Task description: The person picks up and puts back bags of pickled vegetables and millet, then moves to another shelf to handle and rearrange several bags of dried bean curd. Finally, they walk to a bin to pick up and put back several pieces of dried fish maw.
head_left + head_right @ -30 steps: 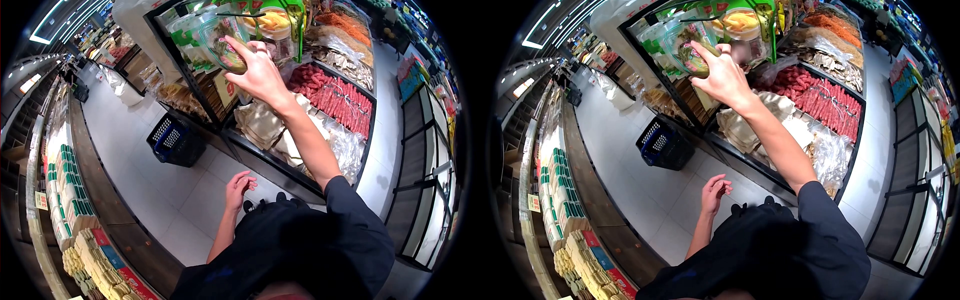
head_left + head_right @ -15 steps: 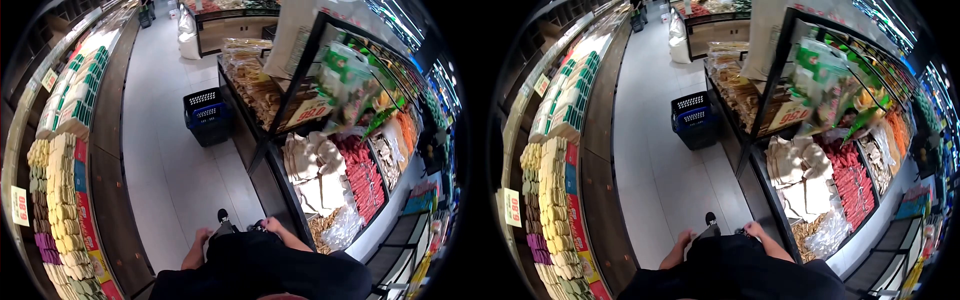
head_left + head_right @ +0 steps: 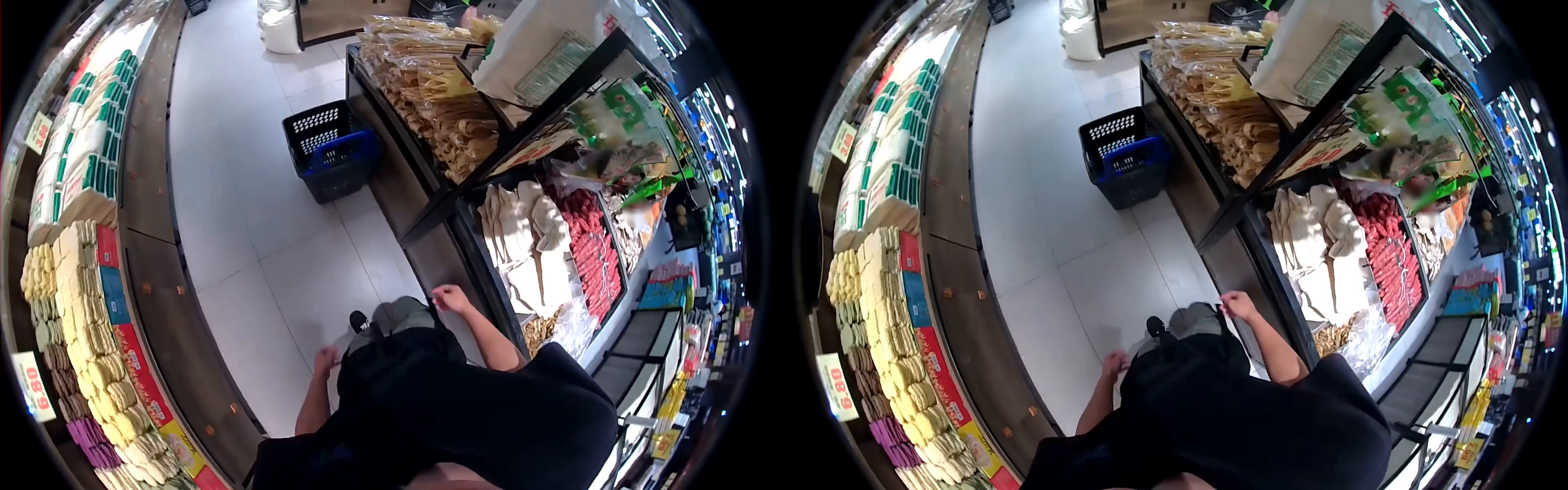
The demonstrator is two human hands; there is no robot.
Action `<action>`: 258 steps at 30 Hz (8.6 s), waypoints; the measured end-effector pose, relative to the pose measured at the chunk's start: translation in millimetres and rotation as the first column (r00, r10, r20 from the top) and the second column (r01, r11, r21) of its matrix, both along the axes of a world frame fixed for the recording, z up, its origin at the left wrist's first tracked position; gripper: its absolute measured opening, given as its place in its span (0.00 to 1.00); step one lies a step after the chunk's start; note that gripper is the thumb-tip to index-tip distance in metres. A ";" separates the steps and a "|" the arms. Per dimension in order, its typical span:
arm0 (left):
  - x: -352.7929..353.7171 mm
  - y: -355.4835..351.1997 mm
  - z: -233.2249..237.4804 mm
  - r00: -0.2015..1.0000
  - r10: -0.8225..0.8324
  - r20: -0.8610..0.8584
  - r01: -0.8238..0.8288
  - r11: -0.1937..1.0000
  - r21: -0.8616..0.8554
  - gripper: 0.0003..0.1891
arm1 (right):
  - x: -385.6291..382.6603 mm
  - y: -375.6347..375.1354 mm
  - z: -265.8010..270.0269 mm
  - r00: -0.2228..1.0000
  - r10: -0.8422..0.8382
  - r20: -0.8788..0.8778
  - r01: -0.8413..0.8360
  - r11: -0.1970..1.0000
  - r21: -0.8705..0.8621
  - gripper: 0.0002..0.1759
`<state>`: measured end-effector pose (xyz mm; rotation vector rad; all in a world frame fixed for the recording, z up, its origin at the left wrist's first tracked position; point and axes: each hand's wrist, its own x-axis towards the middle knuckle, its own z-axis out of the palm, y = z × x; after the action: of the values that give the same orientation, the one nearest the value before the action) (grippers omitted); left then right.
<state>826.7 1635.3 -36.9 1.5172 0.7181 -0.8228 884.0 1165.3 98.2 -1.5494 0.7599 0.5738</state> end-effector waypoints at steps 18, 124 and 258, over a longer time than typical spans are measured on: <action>243.2 122.0 73.5 0.998 -0.038 -0.042 0.042 0.996 0.082 0.16 | 279.0 103.0 -181.9 0.582 0.807 -0.105 -0.799 0.542 -0.261 0.17; 1554.4 -574.5 285.6 -0.793 -0.209 0.571 0.507 -0.747 0.430 0.13 | 1162.1 109.0 182.8 0.051 -0.993 0.106 0.785 -0.026 -0.619 0.14; 1255.0 -704.7 296.4 -0.617 0.549 0.564 -0.616 -0.783 0.089 0.09 | 1219.8 143.2 600.2 0.907 -0.391 0.158 -0.372 -0.918 -0.139 0.14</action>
<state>2081.7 930.6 259.6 0.3372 1.9722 1.4243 2103.9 1308.5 698.4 1.2552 -0.9982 0.5262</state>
